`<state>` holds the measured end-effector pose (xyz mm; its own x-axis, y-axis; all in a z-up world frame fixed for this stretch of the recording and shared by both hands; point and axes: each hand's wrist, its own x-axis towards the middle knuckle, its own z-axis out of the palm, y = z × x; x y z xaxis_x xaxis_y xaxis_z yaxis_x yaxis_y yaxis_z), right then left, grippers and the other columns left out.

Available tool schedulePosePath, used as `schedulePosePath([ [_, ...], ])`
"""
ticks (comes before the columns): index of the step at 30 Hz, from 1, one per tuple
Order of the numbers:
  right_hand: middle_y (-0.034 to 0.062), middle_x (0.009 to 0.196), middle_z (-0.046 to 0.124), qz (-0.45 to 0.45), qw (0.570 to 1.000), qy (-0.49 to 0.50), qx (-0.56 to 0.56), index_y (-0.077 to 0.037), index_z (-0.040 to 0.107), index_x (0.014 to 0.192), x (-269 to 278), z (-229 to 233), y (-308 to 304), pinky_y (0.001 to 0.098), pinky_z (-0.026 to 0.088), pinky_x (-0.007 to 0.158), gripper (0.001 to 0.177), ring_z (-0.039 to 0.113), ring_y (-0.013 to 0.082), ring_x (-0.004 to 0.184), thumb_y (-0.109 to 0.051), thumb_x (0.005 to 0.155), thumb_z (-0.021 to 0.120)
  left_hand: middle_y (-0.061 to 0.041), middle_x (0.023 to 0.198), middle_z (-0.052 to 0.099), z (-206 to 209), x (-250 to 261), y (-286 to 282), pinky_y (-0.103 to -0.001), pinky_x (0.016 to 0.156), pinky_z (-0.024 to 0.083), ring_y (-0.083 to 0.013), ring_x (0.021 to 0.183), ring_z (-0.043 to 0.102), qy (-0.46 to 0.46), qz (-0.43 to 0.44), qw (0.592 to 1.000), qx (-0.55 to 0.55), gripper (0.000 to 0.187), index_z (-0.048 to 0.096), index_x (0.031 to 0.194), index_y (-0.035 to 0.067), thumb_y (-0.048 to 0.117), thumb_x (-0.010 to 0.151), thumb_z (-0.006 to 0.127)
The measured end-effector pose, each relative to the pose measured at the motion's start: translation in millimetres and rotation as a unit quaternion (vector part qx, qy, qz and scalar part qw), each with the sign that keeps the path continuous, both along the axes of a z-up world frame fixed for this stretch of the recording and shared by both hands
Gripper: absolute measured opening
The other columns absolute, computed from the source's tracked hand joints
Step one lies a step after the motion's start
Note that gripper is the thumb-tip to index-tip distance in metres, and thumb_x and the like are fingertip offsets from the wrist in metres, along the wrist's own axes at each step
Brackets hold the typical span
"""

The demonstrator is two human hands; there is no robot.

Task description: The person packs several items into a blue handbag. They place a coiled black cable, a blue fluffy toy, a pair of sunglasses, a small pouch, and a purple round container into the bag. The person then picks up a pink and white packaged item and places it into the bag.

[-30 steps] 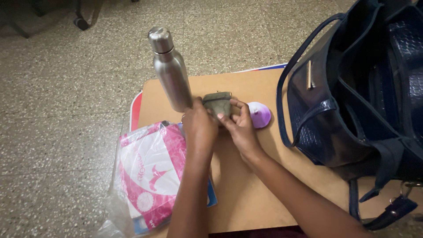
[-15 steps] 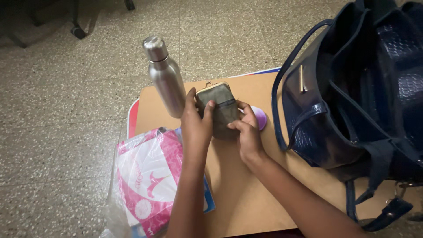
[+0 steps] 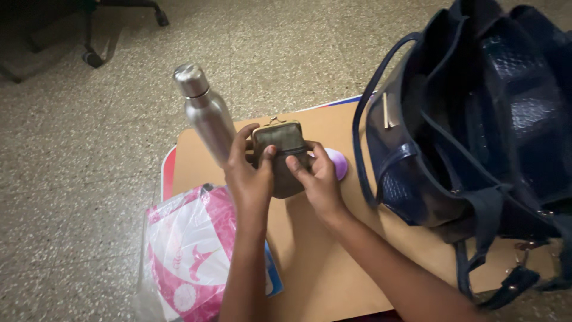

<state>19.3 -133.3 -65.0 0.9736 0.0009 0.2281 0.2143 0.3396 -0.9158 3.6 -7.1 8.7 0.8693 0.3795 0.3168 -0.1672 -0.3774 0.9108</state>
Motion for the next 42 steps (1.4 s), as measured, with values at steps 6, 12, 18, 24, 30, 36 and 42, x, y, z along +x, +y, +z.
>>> schedulePosePath([
  [6,0.023,0.157,0.04,-0.088,0.952,-0.113,-0.271,0.0,0.022,0.16,-42.4,46.3,-5.6,0.0434,0.038,0.116,0.082,0.044,0.0336,0.143,-0.007,0.09,0.066,-0.012,0.1,0.076,9.7,-5.6,-2.7,-0.036,0.076,0.058,-0.0223,0.09,0.074,-0.061,0.006,0.997,0.035,0.045,0.066,0.129,0.016,0.004,0.086,0.078],
  [12,0.0285,0.167,0.023,-0.014,0.864,-0.201,-0.462,0.0,0.03,0.158,-138.1,132.0,-51.8,0.0516,0.029,0.12,0.074,0.024,0.0433,0.155,-0.009,0.094,0.066,-0.008,0.098,0.072,34.7,-18.7,-18.4,-0.032,0.071,0.054,-0.0162,0.082,0.067,-0.065,-0.006,0.997,0.03,0.044,0.064,0.131,0.016,0.005,0.091,0.077],
  [18,0.0201,0.146,0.057,-0.027,0.792,-0.334,-0.51,-0.003,0.059,0.136,-179.6,200.1,-127.3,0.0498,0.046,0.117,0.038,0.055,0.0341,0.141,-0.02,0.102,0.055,-0.006,0.104,0.06,75.8,-46.8,-40.1,-0.026,0.074,0.05,-0.0122,0.087,0.056,-0.14,-0.024,0.99,0.01,0.043,0.062,0.138,0.009,0.005,0.098,0.075],
  [24,0.026,0.141,0.058,-0.146,0.74,-0.271,-0.598,-0.002,0.049,0.143,-157.8,255.4,-204.4,0.047,0.052,0.106,0.047,0.061,0.0353,0.131,-0.026,0.103,0.054,-0.01,0.12,0.072,125.7,-65.9,-73.8,-0.028,0.096,0.062,-0.0142,0.111,0.072,-0.194,-0.148,0.965,-0.091,0.046,0.052,0.15,0.006,0.011,0.107,0.07],
  [30,0.0229,0.134,0.066,-0.024,0.873,-0.146,-0.464,-0.008,0.028,0.159,-94.1,275.8,-238.0,0.0425,0.06,0.095,0.07,0.071,0.0292,0.122,-0.03,0.099,0.057,-0.011,0.115,0.074,154.8,-40.8,-134.1,-0.029,0.083,0.064,-0.0159,0.1,0.074,-0.161,-0.313,0.925,-0.147,0.052,0.054,0.143,0.008,0.023,0.096,0.072],
  [36,0.0236,0.115,0.07,0.007,0.896,-0.113,-0.43,-0.008,0.036,0.156,-70.1,271.0,-260.3,0.0455,0.063,0.078,0.067,0.076,0.0314,0.098,-0.022,0.096,0.062,-0.017,0.106,0.072,148.6,-13.6,-176.4,-0.034,0.083,0.059,-0.025,0.097,0.073,-0.184,-0.362,0.914,0.009,0.041,0.058,0.141,0.005,0.018,0.103,0.067],
  [42,0.0216,0.11,0.07,-0.158,0.814,-0.088,-0.552,-0.004,0.059,0.138,-50.7,272.4,-302.9,0.04,0.064,0.077,0.043,0.076,0.0307,0.087,-0.017,0.097,0.061,-0.014,0.122,0.068,142.2,23.5,-162.0,-0.048,0.103,0.046,-0.0372,0.12,0.06,-0.226,-0.373,0.816,0.38,0.06,0.063,0.136,0.009,-0.011,0.08,0.056],
])
